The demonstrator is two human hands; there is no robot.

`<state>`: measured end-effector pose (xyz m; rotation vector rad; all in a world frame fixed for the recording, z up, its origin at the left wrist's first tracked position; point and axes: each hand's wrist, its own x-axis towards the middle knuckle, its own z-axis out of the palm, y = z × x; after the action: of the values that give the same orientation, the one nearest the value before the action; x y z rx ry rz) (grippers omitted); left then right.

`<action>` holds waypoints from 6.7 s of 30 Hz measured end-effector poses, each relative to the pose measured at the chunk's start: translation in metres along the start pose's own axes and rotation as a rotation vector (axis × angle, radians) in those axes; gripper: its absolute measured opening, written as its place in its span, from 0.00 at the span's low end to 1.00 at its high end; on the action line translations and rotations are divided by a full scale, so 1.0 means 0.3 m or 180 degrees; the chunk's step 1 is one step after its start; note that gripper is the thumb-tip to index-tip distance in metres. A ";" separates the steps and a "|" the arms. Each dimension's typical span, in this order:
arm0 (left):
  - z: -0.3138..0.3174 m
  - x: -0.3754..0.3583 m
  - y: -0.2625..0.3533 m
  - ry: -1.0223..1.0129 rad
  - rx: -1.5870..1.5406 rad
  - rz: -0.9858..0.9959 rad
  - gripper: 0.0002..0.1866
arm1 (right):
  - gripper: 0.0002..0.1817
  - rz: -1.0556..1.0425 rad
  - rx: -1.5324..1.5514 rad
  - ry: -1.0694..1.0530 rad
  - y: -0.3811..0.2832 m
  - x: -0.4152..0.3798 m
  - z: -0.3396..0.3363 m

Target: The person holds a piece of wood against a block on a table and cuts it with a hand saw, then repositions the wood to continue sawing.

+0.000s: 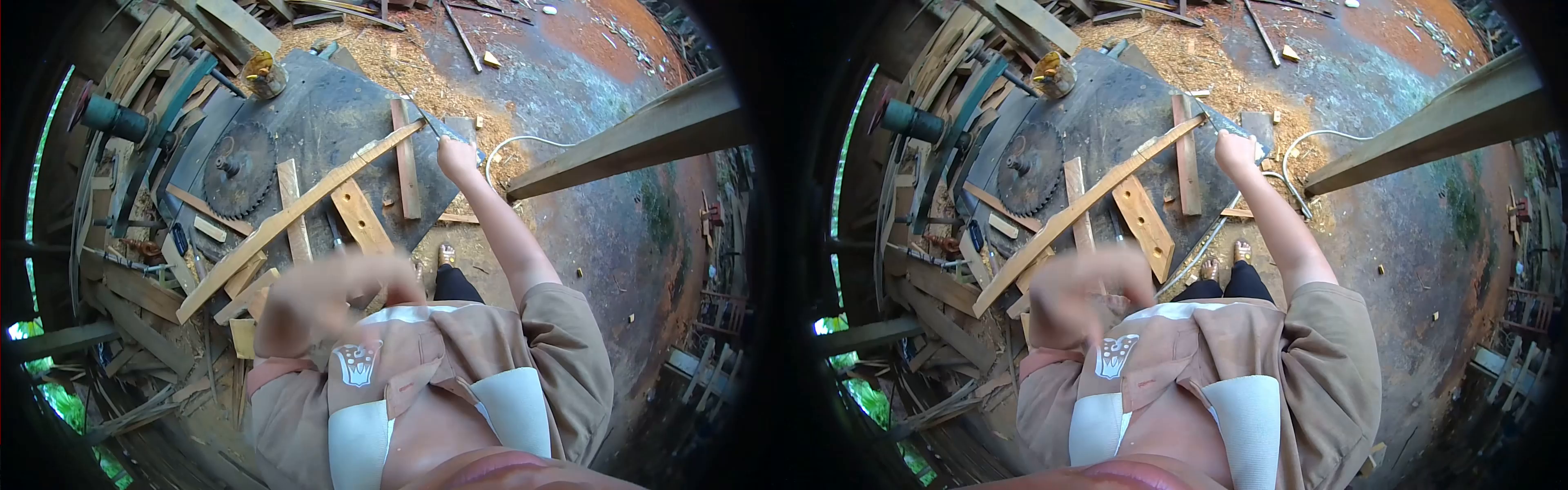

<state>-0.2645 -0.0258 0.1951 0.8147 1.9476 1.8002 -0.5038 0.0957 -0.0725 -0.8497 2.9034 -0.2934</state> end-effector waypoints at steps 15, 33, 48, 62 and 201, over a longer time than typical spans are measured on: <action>-0.370 0.127 -1.030 0.2724 0.4073 -0.2383 0.27 | 0.06 -0.0094 -0.0075 -0.0006 0.118 -0.199 -0.040; -0.411 0.116 -1.015 0.2610 0.3305 -0.2108 0.35 | 0.11 0.0520 0.1185 0.0447 0.170 -0.325 -0.082; -0.389 0.144 -0.970 0.2070 0.2602 -0.2637 0.23 | 0.12 0.0368 0.1277 0.0429 0.034 -0.260 -0.108; -0.346 0.147 -0.914 0.2277 0.3246 -0.2932 0.34 | 0.08 0.0362 0.0197 0.0059 -0.054 -0.057 0.005; -0.351 0.133 -0.946 0.2501 0.3053 -0.2678 0.27 | 0.04 0.0206 0.0022 0.0028 -0.008 -0.150 0.008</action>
<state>-0.4072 -0.0877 -0.0674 -0.6286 3.0030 0.6248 -0.4644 0.1179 -0.0723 -0.7533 2.9293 -0.3023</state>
